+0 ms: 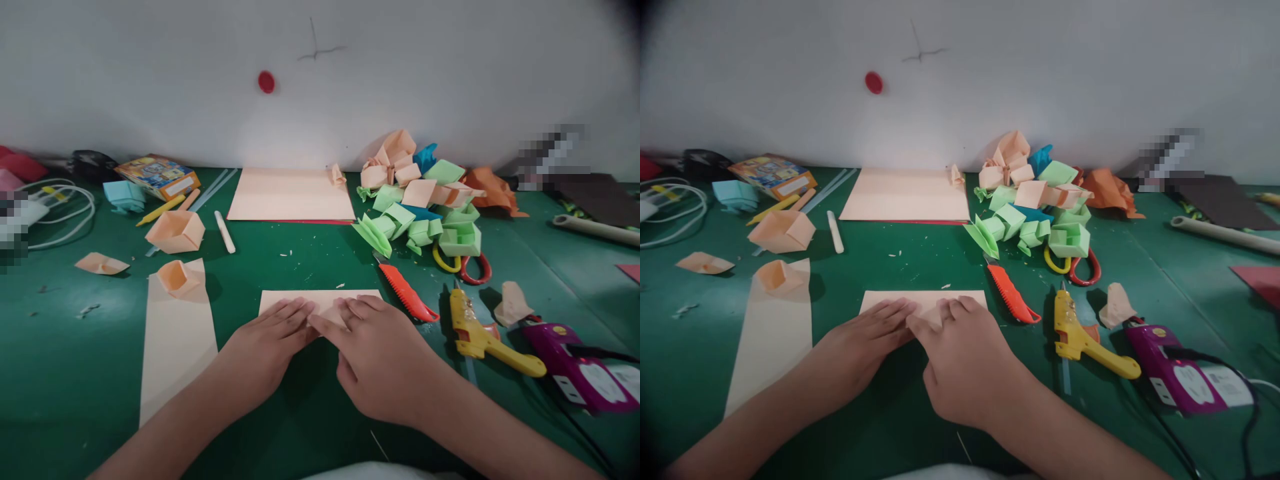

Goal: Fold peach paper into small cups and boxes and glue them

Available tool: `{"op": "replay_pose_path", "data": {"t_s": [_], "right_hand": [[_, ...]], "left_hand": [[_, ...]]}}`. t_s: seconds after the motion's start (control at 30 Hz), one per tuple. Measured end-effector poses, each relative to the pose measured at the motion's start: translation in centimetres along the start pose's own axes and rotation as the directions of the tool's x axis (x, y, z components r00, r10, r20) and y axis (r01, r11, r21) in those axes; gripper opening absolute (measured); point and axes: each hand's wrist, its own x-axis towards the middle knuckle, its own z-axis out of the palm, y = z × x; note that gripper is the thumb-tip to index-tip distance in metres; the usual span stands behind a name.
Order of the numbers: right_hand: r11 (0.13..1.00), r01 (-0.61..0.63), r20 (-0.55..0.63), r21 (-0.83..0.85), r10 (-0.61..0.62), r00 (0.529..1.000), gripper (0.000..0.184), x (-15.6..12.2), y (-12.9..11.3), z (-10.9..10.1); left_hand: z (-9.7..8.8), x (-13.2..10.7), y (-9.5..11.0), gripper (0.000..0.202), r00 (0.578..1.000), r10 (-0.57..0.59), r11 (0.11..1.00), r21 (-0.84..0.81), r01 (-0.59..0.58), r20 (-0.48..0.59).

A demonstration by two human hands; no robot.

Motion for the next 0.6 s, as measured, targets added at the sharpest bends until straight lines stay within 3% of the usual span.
{"op": "replay_pose_path", "data": {"t_s": [0.23, 0.4, 0.6], "right_hand": [[1.000, -0.017, 0.002, 0.007, 0.017, 1.000, 0.050, -0.4, 0.4, 0.4], [1.000, -0.023, 0.018, -0.020, 0.023, 1.000, 0.051, -0.7, 0.4, 0.6], [0.998, -0.054, 0.079, -0.012, 0.055, 0.995, 0.056, -0.8, 0.4, 0.5]], "left_hand": [[-0.1, -0.1, -0.1, 0.063, 0.998, -0.019, 1.000, -0.014, 0.019, 0.052], [-0.8, -0.8, 1.0, 0.061, 0.998, -0.019, 1.000, -0.001, 0.019, 0.067], [-0.7, -3.1, 2.7, 0.069, 0.989, -0.149, 0.984, 0.095, 0.149, -0.006]]}}
